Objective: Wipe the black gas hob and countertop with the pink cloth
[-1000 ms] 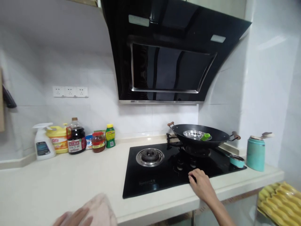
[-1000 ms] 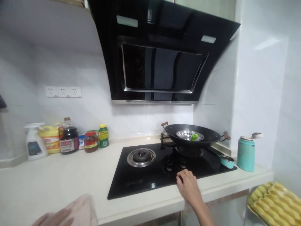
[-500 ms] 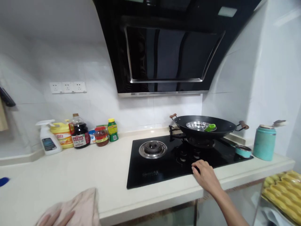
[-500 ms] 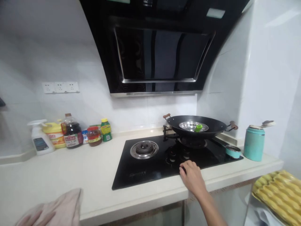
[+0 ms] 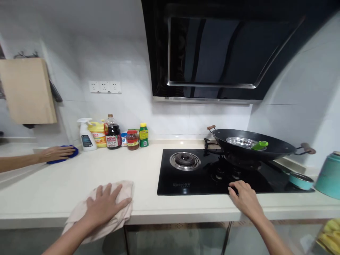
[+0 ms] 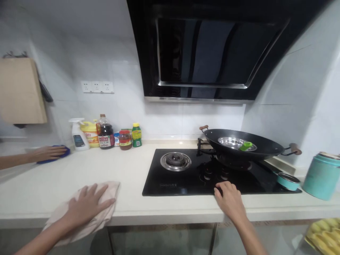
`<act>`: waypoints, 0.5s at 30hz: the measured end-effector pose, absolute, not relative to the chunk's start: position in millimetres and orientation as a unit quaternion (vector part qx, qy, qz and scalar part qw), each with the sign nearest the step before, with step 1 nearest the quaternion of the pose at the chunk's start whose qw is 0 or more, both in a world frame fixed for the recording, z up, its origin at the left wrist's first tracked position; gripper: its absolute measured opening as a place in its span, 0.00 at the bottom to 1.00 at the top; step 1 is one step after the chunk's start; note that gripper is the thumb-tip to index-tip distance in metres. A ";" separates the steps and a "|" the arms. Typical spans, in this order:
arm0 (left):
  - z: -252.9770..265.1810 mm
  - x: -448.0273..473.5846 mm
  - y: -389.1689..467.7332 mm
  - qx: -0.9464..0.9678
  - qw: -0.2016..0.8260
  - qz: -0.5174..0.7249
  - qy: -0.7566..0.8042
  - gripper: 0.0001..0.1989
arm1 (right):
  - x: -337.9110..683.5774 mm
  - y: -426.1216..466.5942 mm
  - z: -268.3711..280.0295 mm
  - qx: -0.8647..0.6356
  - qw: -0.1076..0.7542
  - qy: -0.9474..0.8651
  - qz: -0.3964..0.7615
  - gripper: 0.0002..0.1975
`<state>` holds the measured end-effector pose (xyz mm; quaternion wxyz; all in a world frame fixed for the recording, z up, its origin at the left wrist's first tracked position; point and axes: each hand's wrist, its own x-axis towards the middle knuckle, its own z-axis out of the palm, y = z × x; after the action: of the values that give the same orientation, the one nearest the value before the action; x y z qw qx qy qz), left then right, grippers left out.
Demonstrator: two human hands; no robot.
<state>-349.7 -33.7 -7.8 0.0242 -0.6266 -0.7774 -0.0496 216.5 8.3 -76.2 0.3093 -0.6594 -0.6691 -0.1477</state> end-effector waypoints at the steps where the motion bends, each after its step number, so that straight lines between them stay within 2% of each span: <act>1: -3.8 -344.0 -26.7 -0.632 0.015 -0.043 -0.774 0.43 | 217.5 9.2 -77.4 -0.660 0.309 -0.669 -0.145 0.18; 6: 1.2 -333.8 22.9 -0.658 0.002 -0.060 -0.751 0.41 | 220.7 10.3 -81.2 -0.657 0.317 -0.669 -0.143 0.18; 9: 0.2 -349.9 50.2 -0.664 0.032 -0.126 -0.736 0.39 | 222.8 9.8 -82.3 -0.648 0.315 -0.680 -0.138 0.18; 12: 0.1 -377.6 65.9 -0.675 0.079 -0.167 -0.715 0.33 | 225.6 11.2 -84.8 -0.641 0.316 -0.686 -0.134 0.18; 15: 0.2 -408.2 68.6 -0.672 0.102 -0.130 -0.722 0.25 | 229.0 14.2 -89.0 -0.634 0.320 -0.691 -0.136 0.18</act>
<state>-408.2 68.6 0.2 0.1016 -0.6722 -0.7218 -0.1296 229.0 14.2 -89.0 0.3200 -0.6343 -0.6906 -0.1356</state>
